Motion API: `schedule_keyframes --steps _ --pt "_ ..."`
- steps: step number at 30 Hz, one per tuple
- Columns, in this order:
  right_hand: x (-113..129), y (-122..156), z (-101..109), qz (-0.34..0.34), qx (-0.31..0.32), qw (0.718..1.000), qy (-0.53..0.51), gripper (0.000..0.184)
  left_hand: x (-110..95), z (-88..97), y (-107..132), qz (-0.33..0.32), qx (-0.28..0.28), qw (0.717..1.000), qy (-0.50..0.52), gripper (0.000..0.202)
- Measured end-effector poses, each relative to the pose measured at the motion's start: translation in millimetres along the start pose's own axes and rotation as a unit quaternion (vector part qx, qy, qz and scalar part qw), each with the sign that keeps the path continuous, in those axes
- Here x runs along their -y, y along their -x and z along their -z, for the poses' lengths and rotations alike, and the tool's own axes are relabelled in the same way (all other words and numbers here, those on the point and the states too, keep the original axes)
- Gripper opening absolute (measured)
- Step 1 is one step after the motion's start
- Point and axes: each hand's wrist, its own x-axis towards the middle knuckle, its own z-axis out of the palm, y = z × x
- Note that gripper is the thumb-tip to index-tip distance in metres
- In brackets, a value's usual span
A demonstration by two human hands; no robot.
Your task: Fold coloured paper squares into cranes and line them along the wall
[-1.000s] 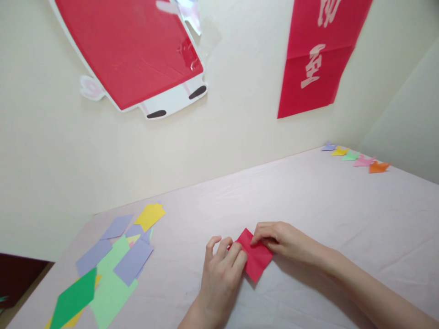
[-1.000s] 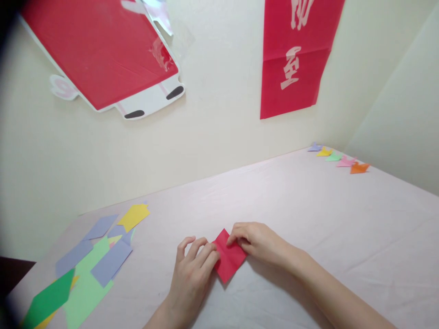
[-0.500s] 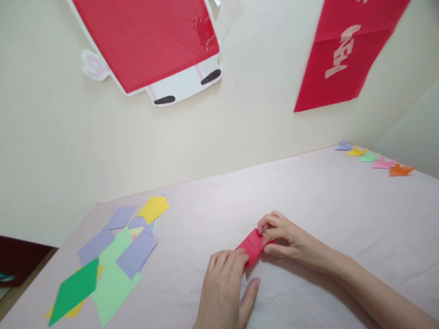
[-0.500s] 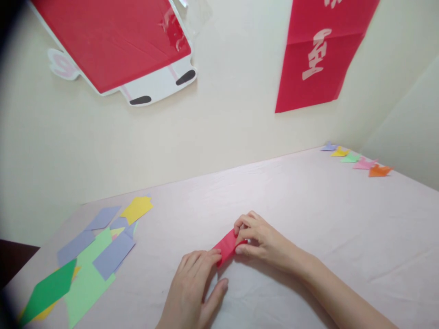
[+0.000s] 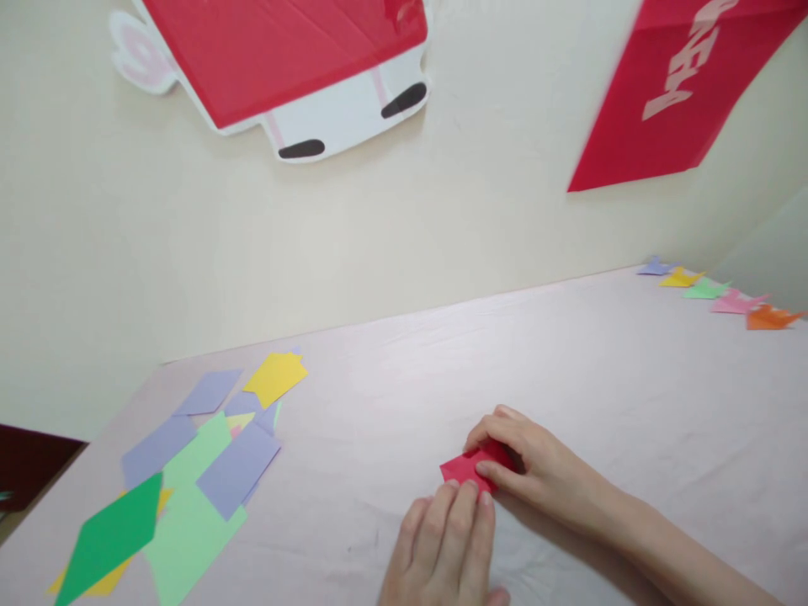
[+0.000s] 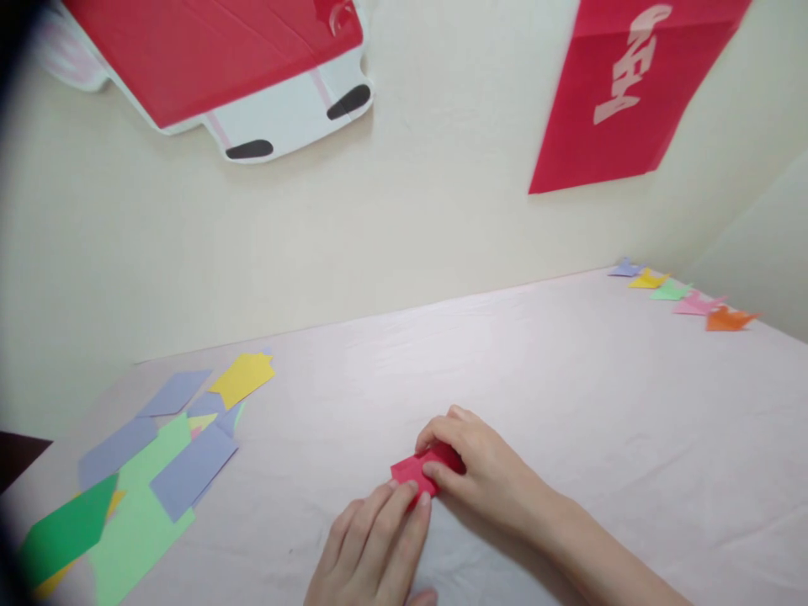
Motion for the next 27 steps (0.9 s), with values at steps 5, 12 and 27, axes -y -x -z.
schedule_keyframes --steps 5,12,27 --pt "-0.6 -1.8 -6.1 0.007 -0.014 1.0 0.016 0.014 -3.6 -9.1 1.1 -0.022 -0.006 1.0 -0.02 0.06" --pt "-2.9 -1.9 -11.4 0.046 -0.04 0.997 0.046 0.016 -4.6 -11.0 0.4 -0.001 0.011 1.0 -0.003 0.057" --pt "-4.1 -2.4 -13.7 0.054 -0.05 0.996 0.06 0.016 -9.6 -10.5 -8.0 0.061 -0.004 0.998 0.032 0.06"
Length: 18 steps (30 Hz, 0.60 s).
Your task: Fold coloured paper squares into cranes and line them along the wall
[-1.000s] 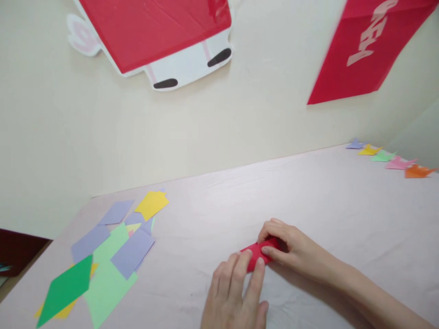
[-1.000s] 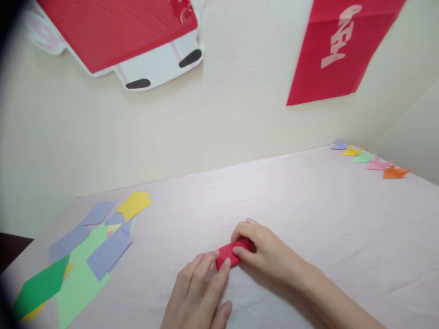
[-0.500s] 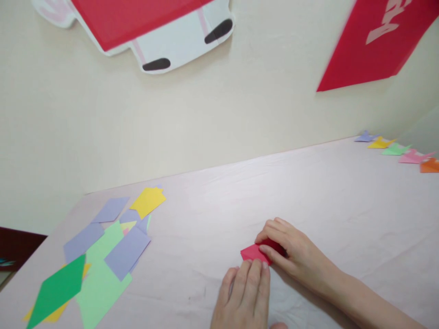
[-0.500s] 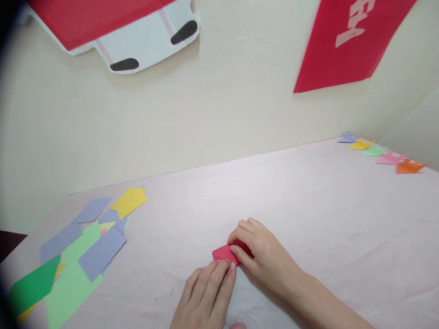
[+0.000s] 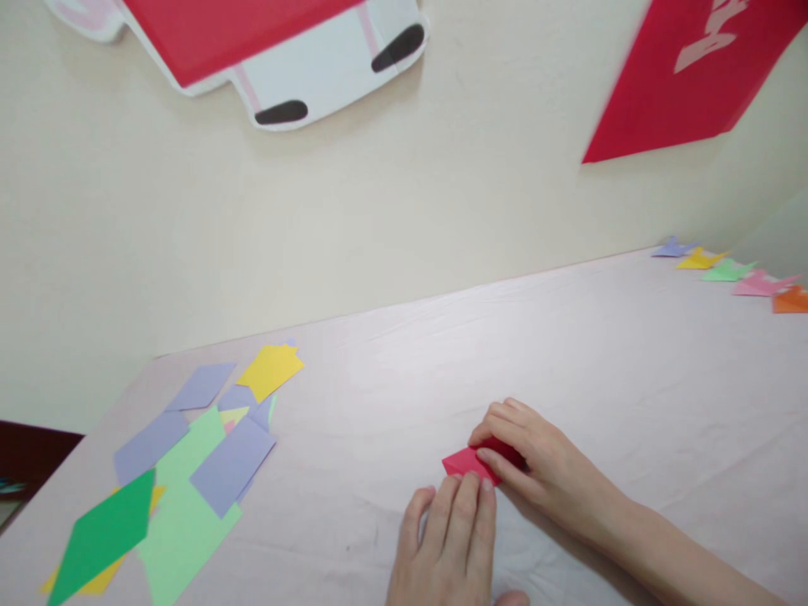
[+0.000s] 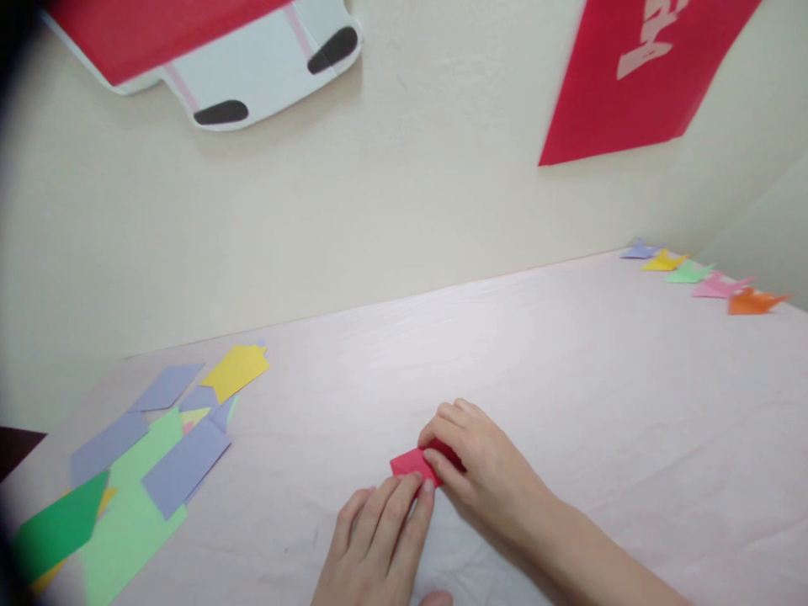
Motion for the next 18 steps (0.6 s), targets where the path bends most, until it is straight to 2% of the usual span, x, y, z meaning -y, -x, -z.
schedule_keyframes --steps 3,7,12,18 --pt "-0.4 0.0 -0.4 -0.001 0.004 1.0 -0.002 0.016 0.2 -0.6 0.3 -0.029 0.021 0.999 -0.004 0.058" --pt "0.4 -0.2 0.2 -0.001 0.002 1.0 0.002 0.017 -2.9 -5.5 4.2 0.012 -0.008 1.0 0.005 0.059" --pt "1.6 -0.8 0.4 0.003 0.001 1.0 0.007 0.017 -3.3 -6.1 6.7 0.006 0.033 0.999 -0.001 0.056" --pt "2.2 0.1 -1.3 0.004 0.0 1.0 0.01 0.019 0.0 -1.5 1.1 -0.003 0.0 1.0 0.009 0.054"
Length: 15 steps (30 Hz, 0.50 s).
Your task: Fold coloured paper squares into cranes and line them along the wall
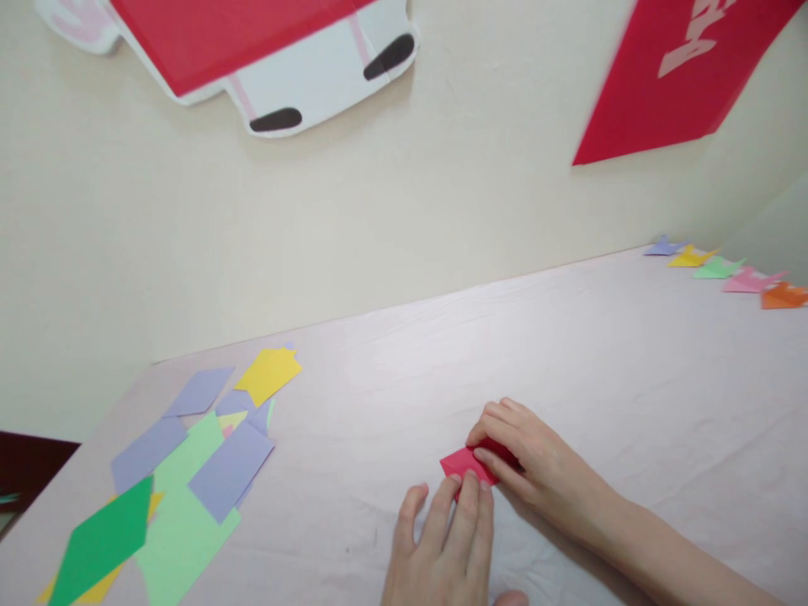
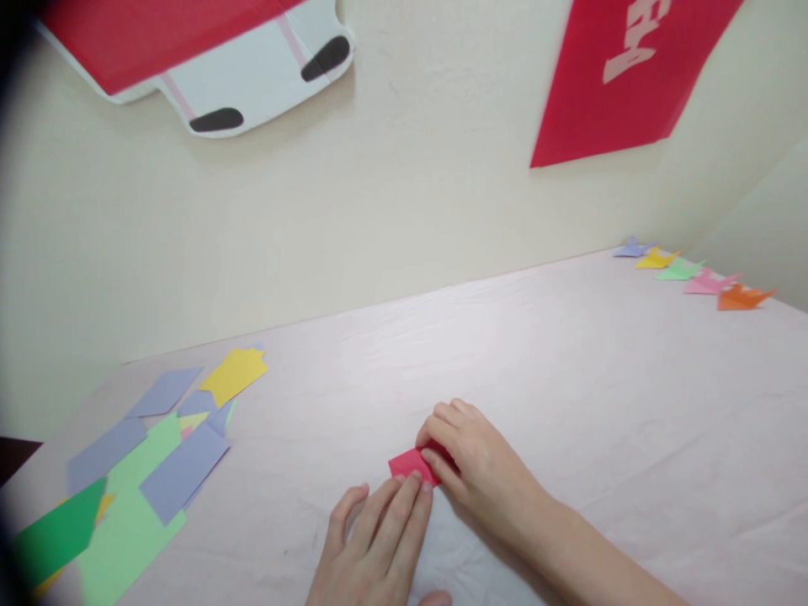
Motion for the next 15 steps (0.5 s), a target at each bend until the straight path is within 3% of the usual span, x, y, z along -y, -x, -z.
schedule_keyframes --steps 7,15 --pt "8.4 4.8 3.0 -0.019 0.003 1.0 0.011 0.012 -0.7 2.5 -7.1 0.004 -0.015 1.0 0.024 0.05" --pt "12.4 8.4 6.2 -0.037 -0.004 0.999 0.032 0.024 -0.2 2.6 -4.0 -0.003 0.009 1.0 0.02 0.051"
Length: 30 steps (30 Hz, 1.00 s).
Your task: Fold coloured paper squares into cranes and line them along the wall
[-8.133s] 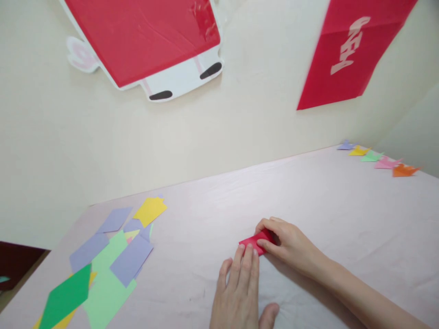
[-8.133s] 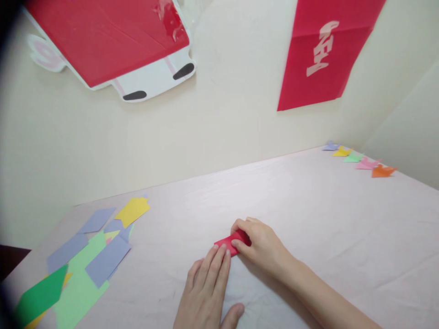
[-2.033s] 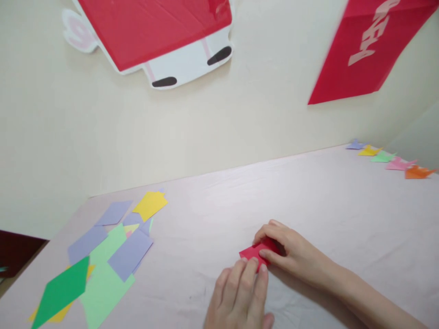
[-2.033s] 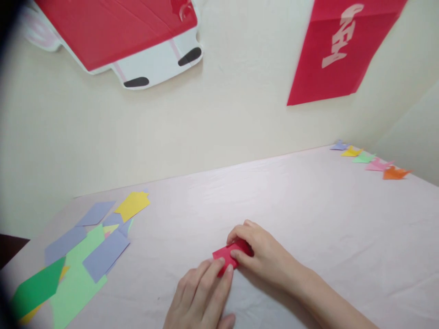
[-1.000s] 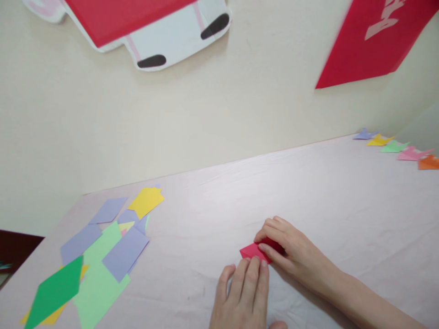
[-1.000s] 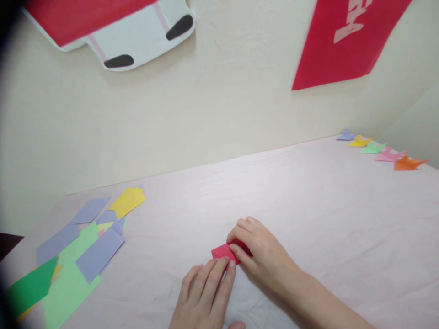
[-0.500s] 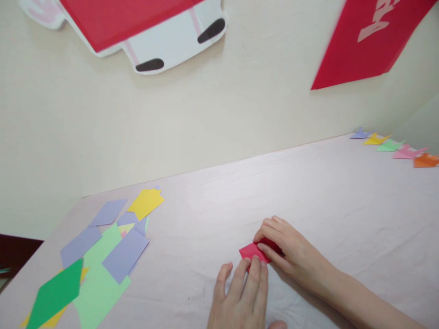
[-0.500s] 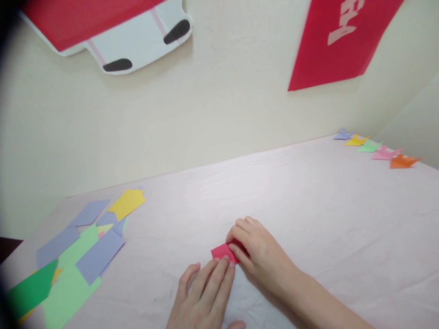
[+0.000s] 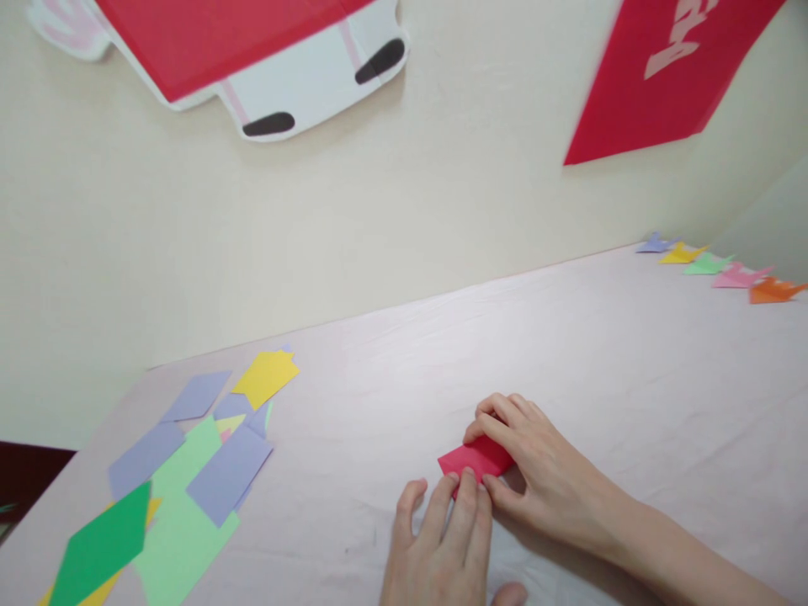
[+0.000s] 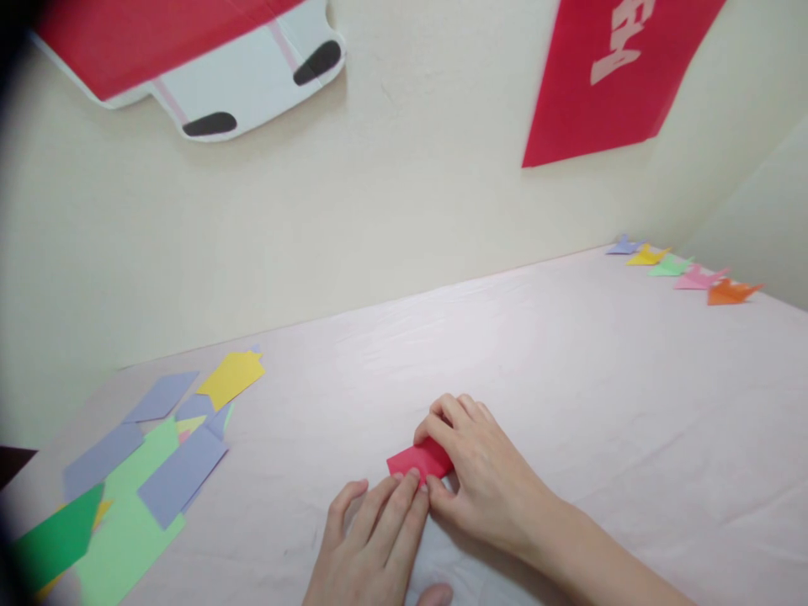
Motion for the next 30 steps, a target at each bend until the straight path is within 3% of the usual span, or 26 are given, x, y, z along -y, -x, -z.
schedule_keyframes --steps 7,12,21,24,27,30 --pt "-2.9 0.3 0.8 -0.014 0.013 1.0 -0.019 0.034 0.1 2.0 0.1 0.011 0.028 0.999 0.017 0.052" --pt "-9.3 -0.8 6.8 -0.006 0.029 0.998 -0.063 0.05 1.0 2.4 0.4 0.018 0.003 1.0 0.016 0.051" --pt "-18.2 -5.3 16.9 0.015 0.067 0.993 -0.098 0.065 6.9 6.6 24.7 0.058 -0.004 0.998 -0.014 0.048" --pt "-20.4 -6.6 20.0 0.01 0.078 0.991 -0.108 0.064 13.1 15.0 29.4 0.04 0.015 0.998 -0.036 0.043" --pt "-19.6 -7.1 23.3 0.0 0.095 0.987 -0.133 0.057 19.0 23.1 28.0 0.013 0.075 0.996 -0.036 0.035" --pt "-16.5 -5.4 23.9 -0.013 0.092 0.986 -0.14 0.046 19.6 23.3 19.0 0.081 0.077 0.994 0.01 0.043"
